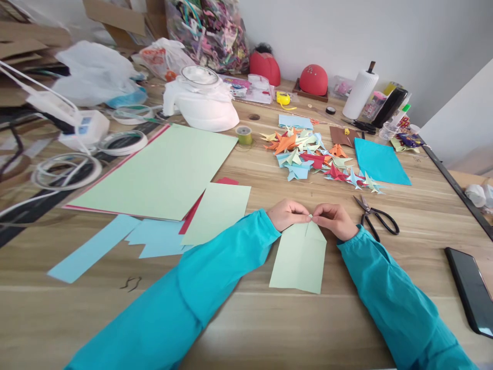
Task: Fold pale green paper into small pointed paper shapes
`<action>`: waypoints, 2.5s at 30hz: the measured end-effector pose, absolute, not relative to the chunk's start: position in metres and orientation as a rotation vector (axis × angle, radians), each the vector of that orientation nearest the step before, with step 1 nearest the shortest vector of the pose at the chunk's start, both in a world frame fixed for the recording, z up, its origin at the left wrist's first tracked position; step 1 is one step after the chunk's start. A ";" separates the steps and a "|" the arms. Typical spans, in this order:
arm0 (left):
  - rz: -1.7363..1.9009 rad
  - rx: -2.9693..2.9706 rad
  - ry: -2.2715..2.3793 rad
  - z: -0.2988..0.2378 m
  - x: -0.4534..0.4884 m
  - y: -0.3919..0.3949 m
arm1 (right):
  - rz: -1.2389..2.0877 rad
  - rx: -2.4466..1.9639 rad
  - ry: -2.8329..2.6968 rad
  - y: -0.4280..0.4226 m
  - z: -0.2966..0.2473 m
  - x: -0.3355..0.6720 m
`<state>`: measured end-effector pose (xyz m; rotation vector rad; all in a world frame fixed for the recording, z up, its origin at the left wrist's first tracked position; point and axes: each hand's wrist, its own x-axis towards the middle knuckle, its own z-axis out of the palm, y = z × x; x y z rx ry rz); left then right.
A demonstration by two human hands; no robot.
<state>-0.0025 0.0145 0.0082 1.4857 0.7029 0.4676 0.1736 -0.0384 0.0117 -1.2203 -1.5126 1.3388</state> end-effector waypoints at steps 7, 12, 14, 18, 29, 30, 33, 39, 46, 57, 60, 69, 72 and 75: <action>0.587 1.453 0.783 0.009 -0.001 0.014 | 1.335 -1.233 -1.550 -0.039 0.012 0.173; 0.600 1.515 0.756 0.005 0.002 0.011 | 1.353 -1.262 -1.545 -0.039 0.012 0.172; 0.619 1.505 0.770 0.004 0.002 0.011 | 1.338 -1.263 -1.548 -0.039 0.011 0.172; 0.675 1.460 0.830 0.005 0.001 0.013 | 1.337 -1.248 -1.538 -0.038 0.011 0.172; 0.886 1.018 0.913 0.012 -0.007 0.024 | 1.369 -1.143 -1.424 -0.037 0.009 0.178; 0.898 0.974 0.917 0.012 -0.007 0.025 | 1.384 -1.117 -1.412 -0.038 0.008 0.178; 0.929 0.883 0.923 0.011 -0.008 0.027 | 1.378 -1.055 -1.397 -0.039 0.007 0.179; 0.921 0.956 0.916 0.011 -0.006 0.023 | 1.242 -1.157 -1.392 -0.042 0.012 0.174; 0.858 1.115 0.932 0.013 -0.003 0.017 | 1.299 -1.294 -1.528 -0.041 0.011 0.169; 0.847 1.278 0.907 0.008 -0.002 0.017 | 1.288 -1.302 -1.512 -0.042 0.011 0.171; 0.824 1.269 0.913 0.009 -0.003 0.017 | 1.294 -1.303 -1.515 -0.042 0.011 0.171; 0.760 1.625 0.814 0.008 0.002 0.007 | 1.204 -1.280 -1.677 -0.040 0.013 0.164; 0.754 1.655 0.873 0.008 0.003 0.004 | 1.199 -1.317 -1.667 -0.040 0.011 0.165; 0.761 1.609 0.868 0.008 0.002 0.005 | 1.251 -1.355 -1.595 -0.041 0.010 0.166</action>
